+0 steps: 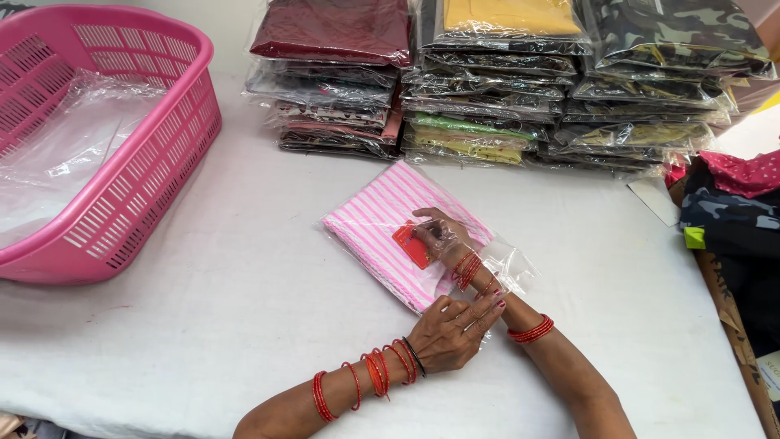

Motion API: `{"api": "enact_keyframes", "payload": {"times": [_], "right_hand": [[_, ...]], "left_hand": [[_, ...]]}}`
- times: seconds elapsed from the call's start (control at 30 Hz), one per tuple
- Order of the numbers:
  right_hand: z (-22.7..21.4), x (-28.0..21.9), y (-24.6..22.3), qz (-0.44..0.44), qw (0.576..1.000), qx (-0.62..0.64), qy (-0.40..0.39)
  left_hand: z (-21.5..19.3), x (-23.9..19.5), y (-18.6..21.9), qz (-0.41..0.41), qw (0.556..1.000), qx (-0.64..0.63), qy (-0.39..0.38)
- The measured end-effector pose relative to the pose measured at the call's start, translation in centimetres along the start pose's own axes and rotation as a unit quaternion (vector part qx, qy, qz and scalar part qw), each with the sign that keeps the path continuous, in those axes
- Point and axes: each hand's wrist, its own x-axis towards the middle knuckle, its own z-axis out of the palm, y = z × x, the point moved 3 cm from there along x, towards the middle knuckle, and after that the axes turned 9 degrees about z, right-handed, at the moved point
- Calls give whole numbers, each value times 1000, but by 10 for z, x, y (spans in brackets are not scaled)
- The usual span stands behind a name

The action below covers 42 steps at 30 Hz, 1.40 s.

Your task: The person folds a maroon garment and places it into a clear plastic bag, then stacks it on a pile. Next, the person folds a pink and white striped top and places it into a clear plastic bag, stacking it on the same pile.

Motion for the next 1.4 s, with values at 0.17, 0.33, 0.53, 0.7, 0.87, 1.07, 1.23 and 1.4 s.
{"api": "enact_keyframes", "payload": {"times": [0.17, 0.33, 0.53, 0.7, 0.87, 1.07, 1.23, 1.4], "right_hand": [[2, 27, 17, -114, 989, 55, -81], [-7, 16, -15, -153, 986, -52, -40], [-32, -18, -12, -270, 934, -230, 48], [-58, -44, 44, -295, 828, -473, 63], [-125, -109, 102, -167, 882, -436, 57], [-184, -154, 99, -4, 883, -393, 258], [-159, -115, 35, -91, 885, -375, 261], [-63, -29, -8, -333, 867, -371, 17]], "left_hand": [[12, -3, -1, -8, 1000, -7, -15], [24, -5, -1, -20, 998, 11, -56], [4, -5, -5, -3, 1000, 17, 14], [3, -9, -54, -87, 996, -29, 9], [-15, -14, -98, -195, 970, 11, -146], [-6, -7, -66, -196, 919, -57, -336], [1, 2, -78, -102, 972, -72, -199], [-1, -4, -159, -271, 962, 35, -1]]}}
